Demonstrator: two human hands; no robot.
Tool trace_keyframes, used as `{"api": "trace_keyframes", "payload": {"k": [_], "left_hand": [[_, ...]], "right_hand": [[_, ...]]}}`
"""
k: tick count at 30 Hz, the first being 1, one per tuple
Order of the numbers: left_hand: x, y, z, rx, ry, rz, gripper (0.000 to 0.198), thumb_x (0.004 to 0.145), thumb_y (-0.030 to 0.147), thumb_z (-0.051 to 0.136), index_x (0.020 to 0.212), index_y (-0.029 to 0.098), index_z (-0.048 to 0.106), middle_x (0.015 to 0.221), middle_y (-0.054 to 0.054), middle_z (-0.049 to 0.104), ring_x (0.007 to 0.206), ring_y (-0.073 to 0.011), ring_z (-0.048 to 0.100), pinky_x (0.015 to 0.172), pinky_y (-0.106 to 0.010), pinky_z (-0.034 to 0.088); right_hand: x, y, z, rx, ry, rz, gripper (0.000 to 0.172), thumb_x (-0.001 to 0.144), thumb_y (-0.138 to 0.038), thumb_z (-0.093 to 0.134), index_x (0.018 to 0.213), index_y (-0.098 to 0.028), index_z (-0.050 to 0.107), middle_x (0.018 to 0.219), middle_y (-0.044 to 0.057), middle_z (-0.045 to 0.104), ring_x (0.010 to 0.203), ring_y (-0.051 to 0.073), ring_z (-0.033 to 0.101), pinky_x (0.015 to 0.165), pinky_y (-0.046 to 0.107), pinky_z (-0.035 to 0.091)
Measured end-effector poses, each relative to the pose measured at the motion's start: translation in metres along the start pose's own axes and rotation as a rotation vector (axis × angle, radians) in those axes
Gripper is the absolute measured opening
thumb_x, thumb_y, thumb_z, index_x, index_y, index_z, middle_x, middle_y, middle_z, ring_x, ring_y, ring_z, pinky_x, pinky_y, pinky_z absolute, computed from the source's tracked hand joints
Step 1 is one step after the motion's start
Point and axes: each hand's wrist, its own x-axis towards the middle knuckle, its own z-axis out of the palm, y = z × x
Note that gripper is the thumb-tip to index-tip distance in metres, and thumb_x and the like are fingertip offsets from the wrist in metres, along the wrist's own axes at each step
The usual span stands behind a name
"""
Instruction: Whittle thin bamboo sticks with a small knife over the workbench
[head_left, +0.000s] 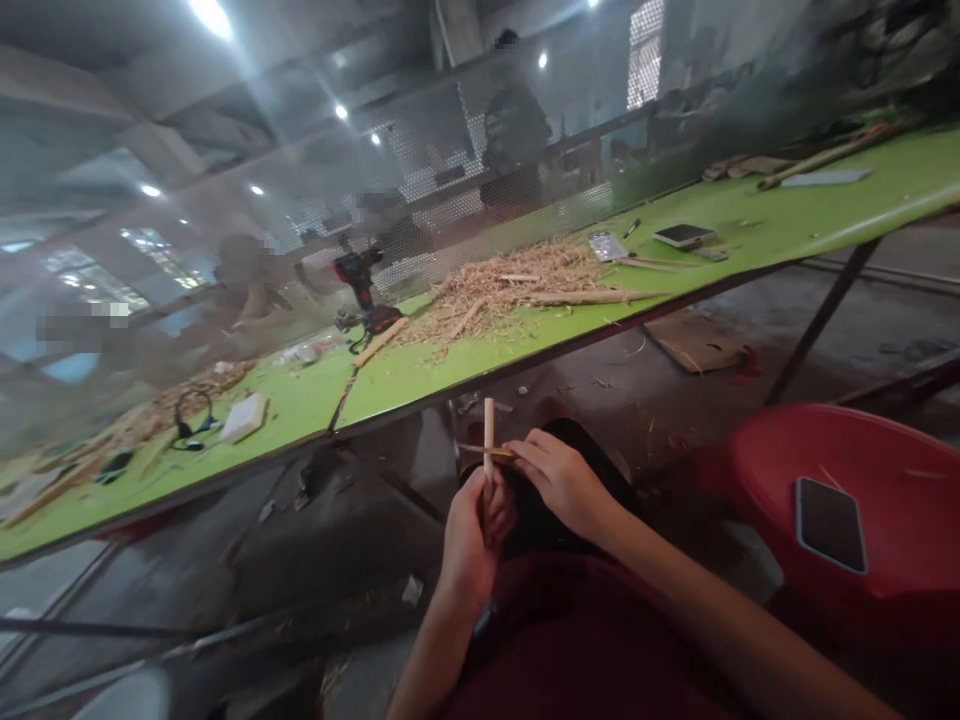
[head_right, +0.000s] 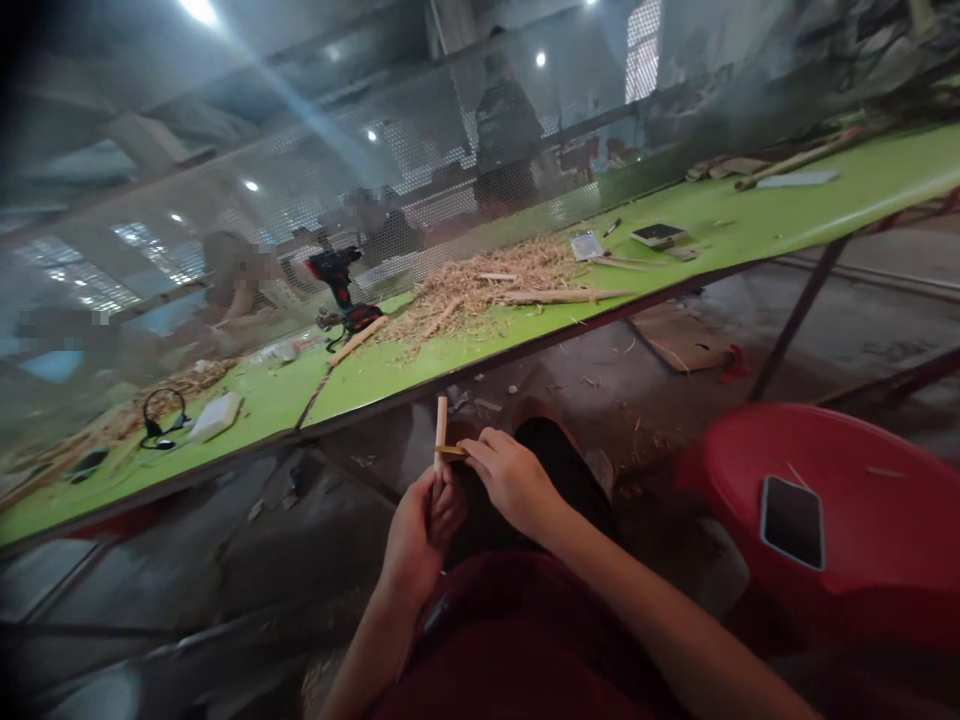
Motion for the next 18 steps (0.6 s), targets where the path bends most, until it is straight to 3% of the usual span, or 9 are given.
{"api": "trace_keyframes", "payload": {"k": [5, 10, 18], "left_hand": [[-0.001, 0.009, 0.005, -0.004, -0.034, 0.081, 0.033, 0.084, 0.044, 0.077, 0.08, 0.015, 0.062, 0.053, 0.013, 0.027, 0.045, -0.0033, 0.012, 0.043, -0.018, 0.012], [-0.003, 0.011, 0.005, -0.05, -0.088, 0.022, 0.035, 0.083, 0.046, 0.077, 0.077, 0.016, 0.061, 0.052, 0.013, 0.024, 0.044, -0.0034, 0.011, 0.043, -0.018, 0.015], [-0.003, 0.009, 0.005, -0.102, -0.118, 0.03, 0.03, 0.089, 0.041, 0.071, 0.078, 0.015, 0.061, 0.052, 0.012, 0.025, 0.044, -0.004, 0.012, 0.043, -0.017, 0.016]], "right_hand": [[0.012, 0.005, -0.024, -0.292, -0.07, -0.195, 0.038, 0.111, -0.027, 0.04, 0.133, -0.018, 0.07, 0.093, 0.009, 0.069, 0.081, 0.018, 0.067, 0.071, 0.029, 0.053], [0.016, 0.004, -0.039, -0.391, -0.087, -0.307, 0.043, 0.113, -0.037, 0.039, 0.131, -0.018, 0.073, 0.087, 0.006, 0.071, 0.076, 0.016, 0.068, 0.066, 0.026, 0.052], [0.02, 0.004, -0.046, -0.438, -0.03, -0.241, 0.04, 0.111, -0.046, 0.045, 0.113, -0.027, 0.08, 0.083, 0.004, 0.072, 0.075, 0.018, 0.067, 0.069, 0.03, 0.051]]}}
